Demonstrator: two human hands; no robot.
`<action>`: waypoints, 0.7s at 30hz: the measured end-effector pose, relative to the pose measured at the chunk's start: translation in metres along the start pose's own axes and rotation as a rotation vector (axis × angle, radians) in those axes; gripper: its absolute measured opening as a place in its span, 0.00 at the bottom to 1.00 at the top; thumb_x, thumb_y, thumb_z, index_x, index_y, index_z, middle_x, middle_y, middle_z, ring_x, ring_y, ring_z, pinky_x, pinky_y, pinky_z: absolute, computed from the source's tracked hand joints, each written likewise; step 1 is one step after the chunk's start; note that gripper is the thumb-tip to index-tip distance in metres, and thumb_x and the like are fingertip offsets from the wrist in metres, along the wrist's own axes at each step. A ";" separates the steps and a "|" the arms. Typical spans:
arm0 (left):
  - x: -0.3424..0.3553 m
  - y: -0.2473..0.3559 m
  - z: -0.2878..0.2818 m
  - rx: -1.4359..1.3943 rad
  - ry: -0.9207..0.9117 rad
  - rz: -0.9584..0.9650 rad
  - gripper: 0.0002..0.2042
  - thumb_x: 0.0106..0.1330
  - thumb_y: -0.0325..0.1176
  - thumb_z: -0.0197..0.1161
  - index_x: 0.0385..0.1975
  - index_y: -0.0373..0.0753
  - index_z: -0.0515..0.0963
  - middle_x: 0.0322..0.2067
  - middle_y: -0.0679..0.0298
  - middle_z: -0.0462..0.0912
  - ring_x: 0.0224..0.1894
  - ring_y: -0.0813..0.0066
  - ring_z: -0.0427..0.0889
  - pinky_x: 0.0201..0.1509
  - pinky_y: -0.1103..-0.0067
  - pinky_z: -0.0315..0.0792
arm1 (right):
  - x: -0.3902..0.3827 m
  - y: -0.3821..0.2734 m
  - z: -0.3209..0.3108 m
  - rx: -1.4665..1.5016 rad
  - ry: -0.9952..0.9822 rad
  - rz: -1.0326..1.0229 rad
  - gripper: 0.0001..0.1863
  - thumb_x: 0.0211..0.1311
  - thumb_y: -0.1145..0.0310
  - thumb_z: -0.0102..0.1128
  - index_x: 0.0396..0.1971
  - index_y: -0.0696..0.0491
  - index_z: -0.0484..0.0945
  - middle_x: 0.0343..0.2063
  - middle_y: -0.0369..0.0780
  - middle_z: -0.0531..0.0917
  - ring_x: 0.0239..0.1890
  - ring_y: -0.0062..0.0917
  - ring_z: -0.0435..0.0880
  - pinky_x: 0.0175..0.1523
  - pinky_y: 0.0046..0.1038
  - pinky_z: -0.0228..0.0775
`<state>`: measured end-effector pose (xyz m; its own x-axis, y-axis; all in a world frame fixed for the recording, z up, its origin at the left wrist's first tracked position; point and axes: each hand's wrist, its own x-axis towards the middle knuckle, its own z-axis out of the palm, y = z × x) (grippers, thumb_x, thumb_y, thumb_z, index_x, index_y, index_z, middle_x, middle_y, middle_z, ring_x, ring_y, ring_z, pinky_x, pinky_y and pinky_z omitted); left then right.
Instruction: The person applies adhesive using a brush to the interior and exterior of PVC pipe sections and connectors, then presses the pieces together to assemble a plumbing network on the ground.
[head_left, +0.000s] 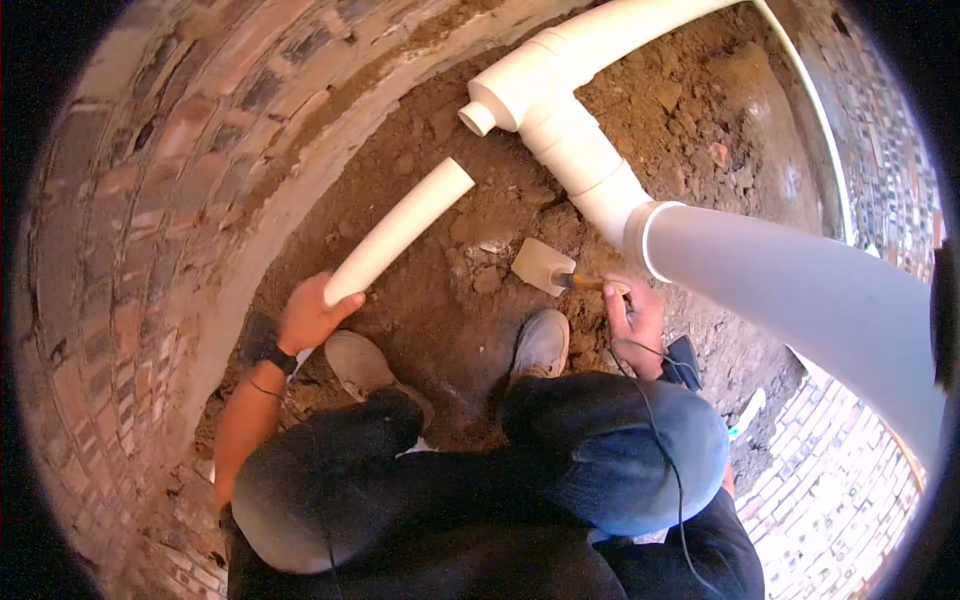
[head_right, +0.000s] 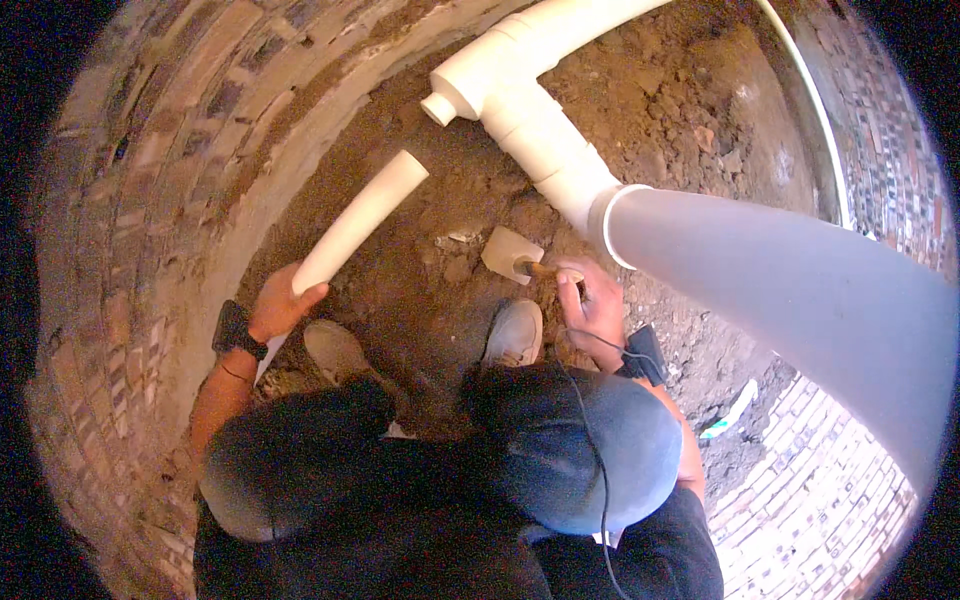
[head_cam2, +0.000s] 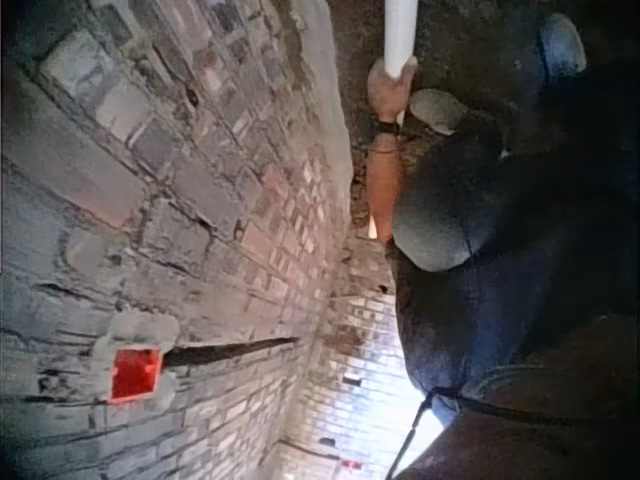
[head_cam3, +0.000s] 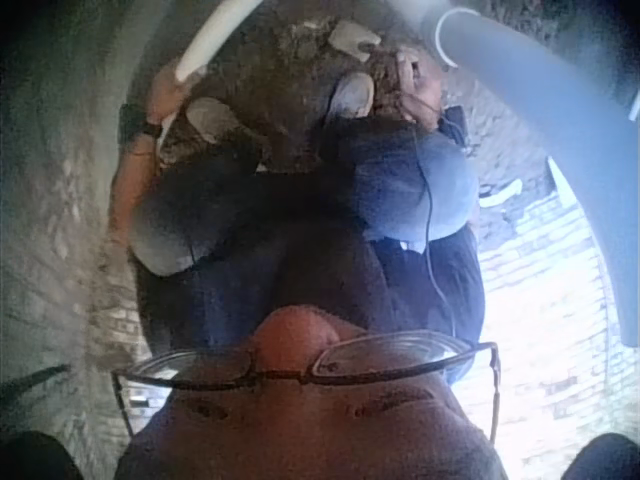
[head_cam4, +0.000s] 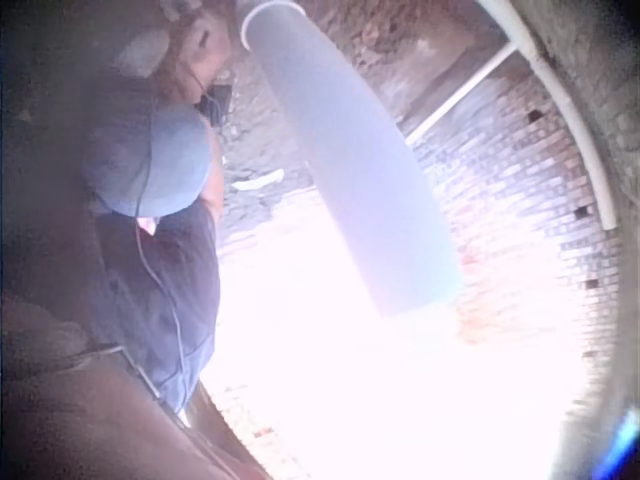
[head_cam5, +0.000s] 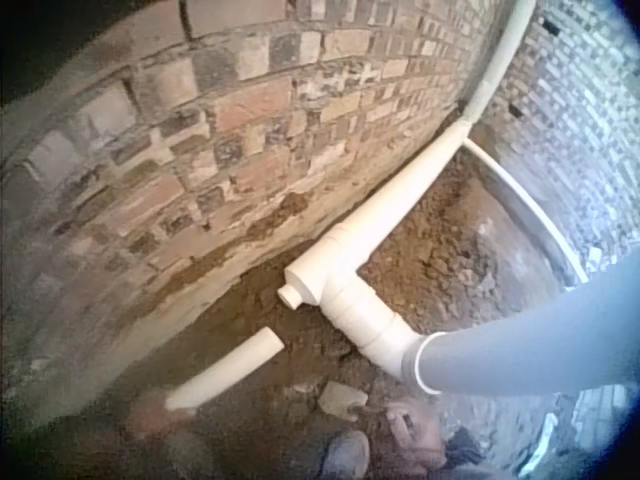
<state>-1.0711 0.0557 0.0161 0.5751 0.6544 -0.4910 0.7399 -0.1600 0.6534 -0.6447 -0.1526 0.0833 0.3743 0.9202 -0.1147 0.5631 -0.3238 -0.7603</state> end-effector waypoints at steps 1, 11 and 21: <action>-0.004 -0.002 -0.005 0.007 -0.009 -0.008 0.32 0.65 0.63 0.63 0.43 0.31 0.80 0.31 0.50 0.84 0.38 0.50 0.84 0.43 0.60 0.74 | 0.000 0.002 0.000 -0.017 -0.012 -0.032 0.09 0.68 0.70 0.60 0.42 0.58 0.82 0.36 0.48 0.85 0.38 0.41 0.86 0.47 0.34 0.77; 0.018 -0.002 -0.020 -0.009 -0.146 -0.137 0.32 0.67 0.64 0.60 0.40 0.32 0.80 0.23 0.58 0.80 0.28 0.64 0.83 0.35 0.66 0.74 | 0.002 -0.004 -0.007 0.031 0.032 -0.079 0.09 0.67 0.69 0.62 0.40 0.58 0.83 0.34 0.48 0.86 0.34 0.37 0.86 0.42 0.32 0.77; 0.026 0.008 -0.033 -0.033 -0.160 -0.065 0.32 0.66 0.65 0.61 0.40 0.33 0.80 0.24 0.58 0.81 0.31 0.64 0.83 0.38 0.66 0.74 | -0.007 -0.012 -0.006 0.168 0.216 0.058 0.10 0.74 0.70 0.56 0.47 0.58 0.81 0.28 0.32 0.79 0.27 0.13 0.72 0.33 0.19 0.66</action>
<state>-1.0615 0.0956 0.0276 0.5766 0.5362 -0.6165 0.7669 -0.0948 0.6347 -0.6497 -0.1566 0.0976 0.5612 0.8269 -0.0360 0.4125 -0.3171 -0.8540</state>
